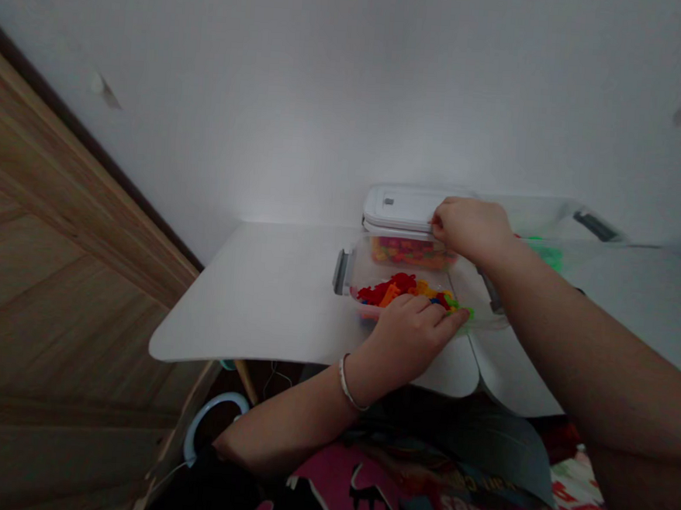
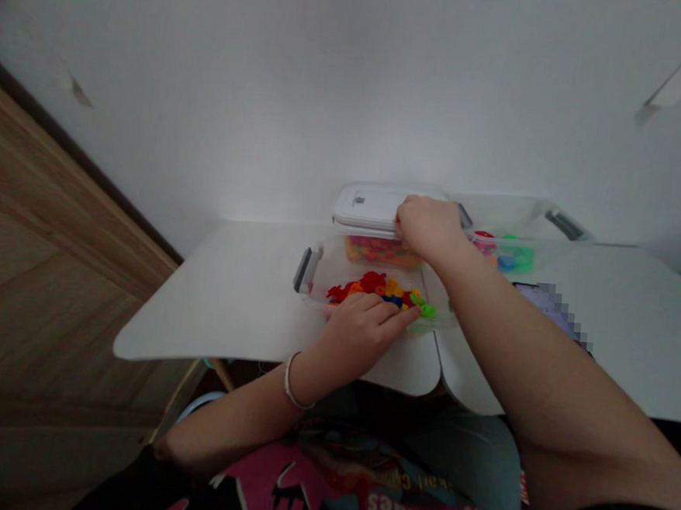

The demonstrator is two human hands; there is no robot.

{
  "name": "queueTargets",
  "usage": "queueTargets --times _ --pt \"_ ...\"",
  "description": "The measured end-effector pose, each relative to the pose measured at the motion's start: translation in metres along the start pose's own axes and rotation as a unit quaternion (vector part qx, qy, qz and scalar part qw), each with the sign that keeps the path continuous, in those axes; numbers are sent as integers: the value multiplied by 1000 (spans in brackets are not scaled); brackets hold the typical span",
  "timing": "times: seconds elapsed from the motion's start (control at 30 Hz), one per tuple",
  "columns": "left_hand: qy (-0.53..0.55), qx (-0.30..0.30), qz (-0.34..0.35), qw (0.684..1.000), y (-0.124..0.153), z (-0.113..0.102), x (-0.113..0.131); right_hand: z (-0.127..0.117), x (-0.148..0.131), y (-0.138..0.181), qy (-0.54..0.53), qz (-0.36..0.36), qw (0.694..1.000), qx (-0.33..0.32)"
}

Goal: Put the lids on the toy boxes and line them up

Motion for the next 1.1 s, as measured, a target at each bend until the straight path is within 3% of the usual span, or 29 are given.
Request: queueTargets --times 0.47,0.63,0.87,1.0,1.1 --pt "0 35 -6 999 -1 -3 1 -18 4 0 -11 -51 995 85" --pt "31 58 -18 998 -1 -7 -2 -14 4 3 -34 -50 994 89" --pt "47 42 -27 998 -4 -10 -2 -18 6 3 -79 -41 986 138" --pt "79 95 -31 992 1 -20 -4 -37 20 4 -119 18 973 196" --pt "97 179 -92 975 16 -35 -19 -62 31 22 -134 46 950 278"
Point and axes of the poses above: each hand's wrist, its own y-axis away from the middle knuckle, its own z-axis out of the palm, x = y × z, the point moved 5 cm from there along -y, towards the middle knuckle, and after that the axes turned 12 degrees about z, right-handed, at the moved point
